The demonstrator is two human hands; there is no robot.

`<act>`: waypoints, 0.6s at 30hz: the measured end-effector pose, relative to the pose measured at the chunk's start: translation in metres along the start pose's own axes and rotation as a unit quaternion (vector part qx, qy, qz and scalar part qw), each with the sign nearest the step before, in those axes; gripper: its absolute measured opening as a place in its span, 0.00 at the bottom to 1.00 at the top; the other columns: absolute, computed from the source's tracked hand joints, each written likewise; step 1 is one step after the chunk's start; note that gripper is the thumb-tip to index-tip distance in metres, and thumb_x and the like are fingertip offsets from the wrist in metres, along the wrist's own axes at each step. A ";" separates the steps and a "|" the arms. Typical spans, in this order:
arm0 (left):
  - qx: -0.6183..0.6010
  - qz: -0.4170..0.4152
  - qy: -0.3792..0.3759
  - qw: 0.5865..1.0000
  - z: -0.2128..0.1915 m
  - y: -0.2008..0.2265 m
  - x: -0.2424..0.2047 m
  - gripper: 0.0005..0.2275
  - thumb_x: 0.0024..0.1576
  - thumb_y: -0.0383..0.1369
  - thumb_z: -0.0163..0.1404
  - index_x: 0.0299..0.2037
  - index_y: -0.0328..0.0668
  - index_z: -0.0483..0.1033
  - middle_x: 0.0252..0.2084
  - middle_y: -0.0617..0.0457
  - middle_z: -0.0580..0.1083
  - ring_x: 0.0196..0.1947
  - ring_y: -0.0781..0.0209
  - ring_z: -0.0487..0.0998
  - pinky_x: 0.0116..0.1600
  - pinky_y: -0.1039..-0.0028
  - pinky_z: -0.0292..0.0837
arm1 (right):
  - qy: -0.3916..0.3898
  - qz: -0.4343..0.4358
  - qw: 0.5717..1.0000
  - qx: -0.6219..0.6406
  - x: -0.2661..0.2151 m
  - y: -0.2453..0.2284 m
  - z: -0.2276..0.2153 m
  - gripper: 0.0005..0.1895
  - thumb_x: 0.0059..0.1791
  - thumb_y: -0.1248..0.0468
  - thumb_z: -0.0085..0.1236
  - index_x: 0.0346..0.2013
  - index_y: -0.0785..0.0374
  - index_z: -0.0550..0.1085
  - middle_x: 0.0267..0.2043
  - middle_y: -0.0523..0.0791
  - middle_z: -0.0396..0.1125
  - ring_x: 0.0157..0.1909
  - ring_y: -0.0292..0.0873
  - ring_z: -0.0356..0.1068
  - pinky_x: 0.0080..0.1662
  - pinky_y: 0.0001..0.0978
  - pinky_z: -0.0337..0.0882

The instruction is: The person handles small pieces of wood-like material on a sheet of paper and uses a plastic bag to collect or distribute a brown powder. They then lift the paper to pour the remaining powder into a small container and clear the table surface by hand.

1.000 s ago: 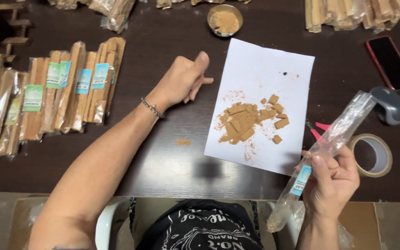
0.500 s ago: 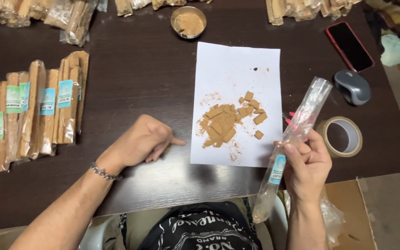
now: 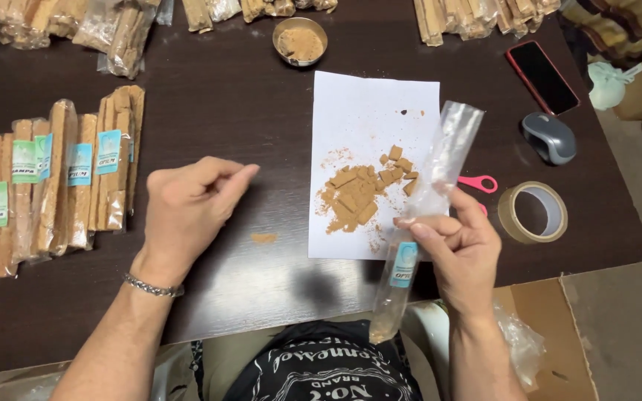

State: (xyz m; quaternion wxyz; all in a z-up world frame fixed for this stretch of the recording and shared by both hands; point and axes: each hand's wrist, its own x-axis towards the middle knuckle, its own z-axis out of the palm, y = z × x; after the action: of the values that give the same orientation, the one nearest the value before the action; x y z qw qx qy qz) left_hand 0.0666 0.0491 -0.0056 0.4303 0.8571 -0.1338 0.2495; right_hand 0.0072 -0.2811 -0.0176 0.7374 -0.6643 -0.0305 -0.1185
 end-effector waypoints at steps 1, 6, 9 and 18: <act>0.000 0.000 0.000 1.000 -0.001 0.001 0.001 0.04 0.56 0.25 0.66 0.32 0.41 0.84 0.18 0.55 0.77 0.12 0.66 0.75 0.17 0.83 0.69 | 0.000 0.000 1.000 0.000 -0.002 0.002 0.002 0.30 0.48 0.75 0.59 0.65 0.68 0.64 0.34 0.58 0.76 0.39 0.47 0.80 0.37 0.36 0.81; 0.007 0.008 -0.035 0.999 -0.009 0.033 0.014 0.33 0.54 0.43 0.66 0.08 0.46 0.52 0.03 0.53 0.56 0.06 0.66 0.53 0.13 0.79 0.45 | -0.026 0.031 0.999 0.008 -0.014 0.015 0.007 0.32 0.47 0.76 0.61 0.64 0.65 0.64 0.33 0.57 0.77 0.34 0.45 0.80 0.35 0.33 0.81; -0.114 -0.082 -0.115 0.983 0.007 0.063 0.016 0.17 0.48 0.36 0.68 0.19 0.44 0.70 0.11 0.54 0.66 0.15 0.66 0.64 0.19 0.75 0.57 | -0.041 0.050 0.998 0.009 -0.021 0.014 0.019 0.34 0.45 0.77 0.62 0.65 0.67 0.64 0.33 0.59 0.78 0.35 0.47 0.80 0.35 0.36 0.82; -0.427 -0.262 -0.146 0.853 0.078 0.088 0.009 0.21 0.54 0.24 0.59 0.58 0.30 0.71 0.34 0.40 0.83 0.24 0.70 0.80 0.28 0.81 0.81 | -0.081 0.055 0.993 -0.064 -0.022 -0.003 0.033 0.37 0.44 0.77 0.66 0.66 0.66 0.63 0.30 0.55 0.79 0.29 0.37 0.78 0.34 0.29 0.80</act>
State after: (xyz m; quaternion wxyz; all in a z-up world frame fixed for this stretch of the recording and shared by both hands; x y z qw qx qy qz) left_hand 0.0595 -0.0665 0.0191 0.7788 0.6190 -0.0590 -0.0822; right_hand -0.0115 -0.2461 -0.0152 0.6937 -0.7183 -0.0462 -0.0252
